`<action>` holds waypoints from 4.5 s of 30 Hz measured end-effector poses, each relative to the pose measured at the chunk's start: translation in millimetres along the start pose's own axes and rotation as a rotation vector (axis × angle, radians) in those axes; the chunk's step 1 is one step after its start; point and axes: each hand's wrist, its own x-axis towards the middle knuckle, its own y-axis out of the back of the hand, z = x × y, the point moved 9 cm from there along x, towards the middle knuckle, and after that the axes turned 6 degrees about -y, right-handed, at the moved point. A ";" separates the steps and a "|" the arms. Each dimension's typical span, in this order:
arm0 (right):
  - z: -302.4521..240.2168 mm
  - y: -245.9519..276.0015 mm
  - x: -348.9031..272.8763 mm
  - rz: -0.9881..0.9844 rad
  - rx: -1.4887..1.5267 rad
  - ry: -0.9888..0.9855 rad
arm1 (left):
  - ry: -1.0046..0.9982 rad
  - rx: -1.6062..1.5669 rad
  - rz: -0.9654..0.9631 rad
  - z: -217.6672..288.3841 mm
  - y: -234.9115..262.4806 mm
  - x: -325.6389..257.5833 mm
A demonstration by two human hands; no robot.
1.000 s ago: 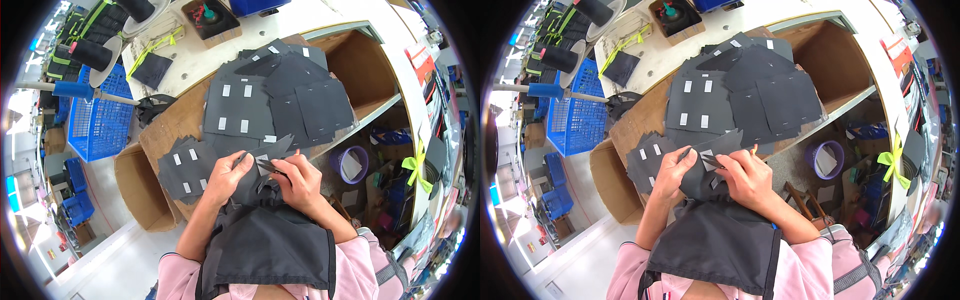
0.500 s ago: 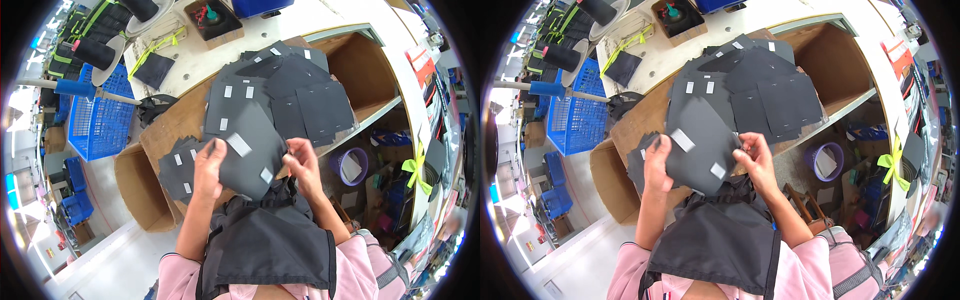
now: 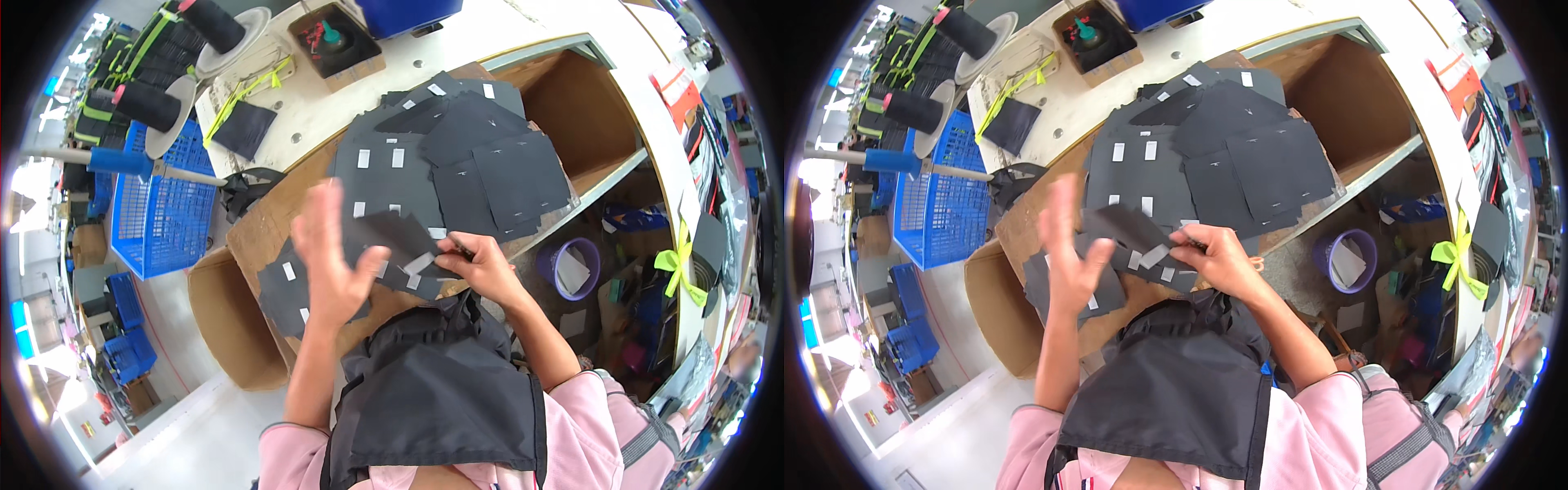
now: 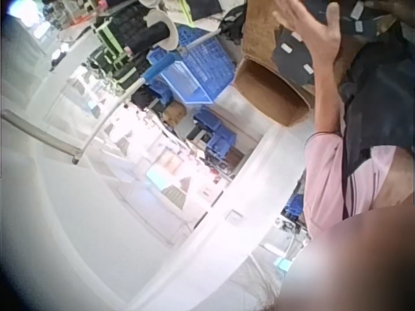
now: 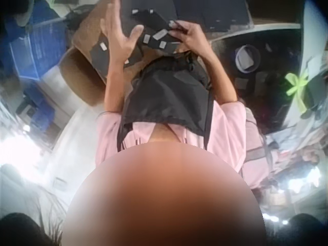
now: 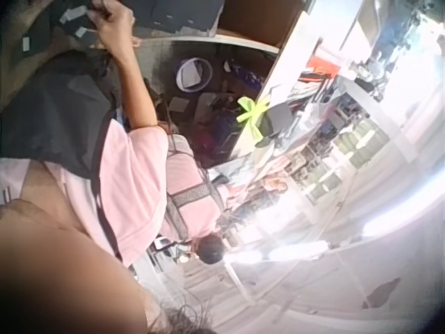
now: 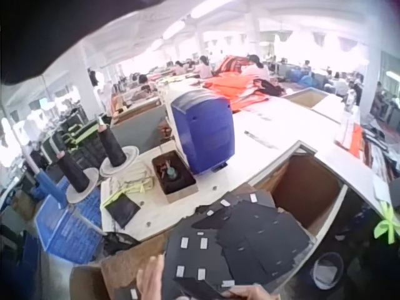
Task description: Sorting and prepping fabric panels with adhesive patches in a factory setting.
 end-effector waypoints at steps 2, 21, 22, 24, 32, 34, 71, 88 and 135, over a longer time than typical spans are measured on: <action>-12.3 -7.7 1.4 -0.062 -0.044 0.076 | 0.085 -0.354 -0.346 1.4 -39.5 8.1; -64.8 -16.7 -50.6 0.450 -0.618 0.602 | 0.860 -1.095 -0.098 -19.1 -68.4 -48.4; -67.8 -18.7 -52.9 0.451 -0.642 0.644 | 0.861 -1.095 -0.095 -19.1 -68.0 -48.9; -70.5 -19.1 -56.0 0.448 -0.666 0.691 | 0.872 -1.102 -0.080 -19.9 -67.5 -48.5; -74.6 -12.8 -53.0 0.412 -0.641 0.730 | 0.821 -1.070 -0.127 -16.2 -68.2 -47.5; -74.8 -13.6 -54.8 0.409 -0.664 0.724 | 0.821 -1.068 -0.141 -16.0 -68.6 -48.9; -56.5 -12.7 -61.4 0.404 -0.591 0.649 | 0.878 -1.090 -0.162 -11.3 -72.1 -52.8; -67.0 -3.9 -55.4 0.380 -0.557 0.714 | 0.857 -1.049 -0.208 -12.5 -72.3 -50.0; -34.9 -29.0 11.1 0.264 -0.224 0.397 | 0.258 0.052 0.400 -83.9 -25.8 -39.0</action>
